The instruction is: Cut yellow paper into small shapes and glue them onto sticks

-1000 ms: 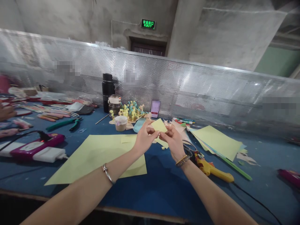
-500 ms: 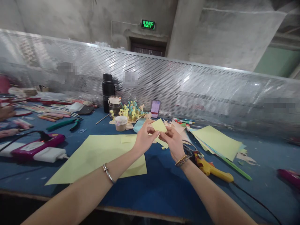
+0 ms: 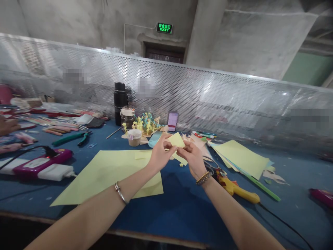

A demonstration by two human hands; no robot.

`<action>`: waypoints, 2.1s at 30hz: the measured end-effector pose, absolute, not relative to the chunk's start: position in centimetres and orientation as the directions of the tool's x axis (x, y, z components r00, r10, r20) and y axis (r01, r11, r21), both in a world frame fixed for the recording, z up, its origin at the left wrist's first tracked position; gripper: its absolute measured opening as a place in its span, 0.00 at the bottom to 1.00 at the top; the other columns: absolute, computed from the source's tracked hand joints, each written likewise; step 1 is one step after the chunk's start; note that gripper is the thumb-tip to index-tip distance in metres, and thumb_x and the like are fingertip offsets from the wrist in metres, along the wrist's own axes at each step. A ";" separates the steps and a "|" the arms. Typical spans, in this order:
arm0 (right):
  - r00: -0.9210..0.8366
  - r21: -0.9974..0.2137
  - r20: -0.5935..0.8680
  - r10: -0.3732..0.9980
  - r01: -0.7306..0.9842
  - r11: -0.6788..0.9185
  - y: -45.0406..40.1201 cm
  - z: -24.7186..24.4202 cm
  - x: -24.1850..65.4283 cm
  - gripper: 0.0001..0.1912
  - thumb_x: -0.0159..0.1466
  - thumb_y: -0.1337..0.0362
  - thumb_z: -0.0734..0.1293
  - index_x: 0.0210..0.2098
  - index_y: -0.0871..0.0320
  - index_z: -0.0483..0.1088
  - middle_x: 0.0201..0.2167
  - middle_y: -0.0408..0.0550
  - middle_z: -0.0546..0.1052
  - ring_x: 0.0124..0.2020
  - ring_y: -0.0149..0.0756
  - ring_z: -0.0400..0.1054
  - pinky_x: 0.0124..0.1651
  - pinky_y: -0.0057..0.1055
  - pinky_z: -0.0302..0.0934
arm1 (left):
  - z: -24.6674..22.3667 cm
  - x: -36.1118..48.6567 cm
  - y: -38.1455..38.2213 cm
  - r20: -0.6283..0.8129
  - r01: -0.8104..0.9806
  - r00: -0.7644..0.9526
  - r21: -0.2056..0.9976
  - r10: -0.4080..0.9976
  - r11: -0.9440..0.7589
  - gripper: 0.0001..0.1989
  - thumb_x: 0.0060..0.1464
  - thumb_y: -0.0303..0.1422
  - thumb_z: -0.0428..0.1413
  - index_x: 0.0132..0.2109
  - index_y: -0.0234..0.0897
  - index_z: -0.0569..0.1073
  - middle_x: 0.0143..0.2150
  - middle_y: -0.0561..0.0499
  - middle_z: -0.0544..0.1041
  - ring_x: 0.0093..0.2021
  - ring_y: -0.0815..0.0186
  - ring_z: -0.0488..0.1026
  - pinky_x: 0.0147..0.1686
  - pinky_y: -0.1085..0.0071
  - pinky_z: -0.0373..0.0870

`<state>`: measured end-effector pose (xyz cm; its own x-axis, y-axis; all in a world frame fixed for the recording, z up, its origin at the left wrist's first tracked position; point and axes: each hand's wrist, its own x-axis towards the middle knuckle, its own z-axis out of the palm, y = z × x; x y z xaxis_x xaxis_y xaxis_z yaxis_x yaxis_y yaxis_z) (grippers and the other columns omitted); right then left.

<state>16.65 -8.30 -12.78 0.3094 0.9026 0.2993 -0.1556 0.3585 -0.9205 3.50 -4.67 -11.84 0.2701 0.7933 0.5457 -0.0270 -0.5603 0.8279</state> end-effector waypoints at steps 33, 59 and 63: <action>0.319 -0.929 0.283 0.905 -0.144 0.341 -8.4 -12.6 16.7 0.23 0.44 0.61 0.75 0.39 0.60 0.70 0.29 0.45 0.78 0.31 0.34 0.73 0.43 0.37 0.69 | -12.0 3.3 -4.5 0.573 0.023 0.286 0.797 0.768 -0.603 0.20 0.51 0.31 0.55 0.52 0.36 0.63 0.26 0.56 0.71 0.31 0.67 0.73 0.35 0.70 0.69; 0.302 -0.918 0.354 0.885 -0.069 0.390 -8.1 -12.9 17.0 0.20 0.48 0.60 0.74 0.39 0.59 0.72 0.30 0.46 0.79 0.32 0.35 0.73 0.43 0.37 0.69 | -12.2 3.4 -4.3 0.527 -0.067 0.292 0.844 0.798 -0.533 0.22 0.51 0.33 0.55 0.53 0.36 0.63 0.25 0.55 0.71 0.29 0.67 0.72 0.33 0.70 0.70; 0.304 -0.919 0.344 0.888 -0.085 0.385 -8.1 -13.1 17.0 0.20 0.48 0.60 0.74 0.39 0.59 0.72 0.31 0.46 0.79 0.32 0.34 0.74 0.43 0.36 0.69 | -12.2 3.3 -4.4 0.535 -0.054 0.291 0.837 0.793 -0.545 0.21 0.51 0.33 0.56 0.52 0.37 0.63 0.25 0.55 0.72 0.29 0.66 0.73 0.33 0.69 0.70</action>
<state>17.01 -8.10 -13.06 0.3042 0.8881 0.3445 -0.0846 0.3854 -0.9189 3.30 -4.37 -12.19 0.2914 0.7929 0.5351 -0.0540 -0.5449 0.8368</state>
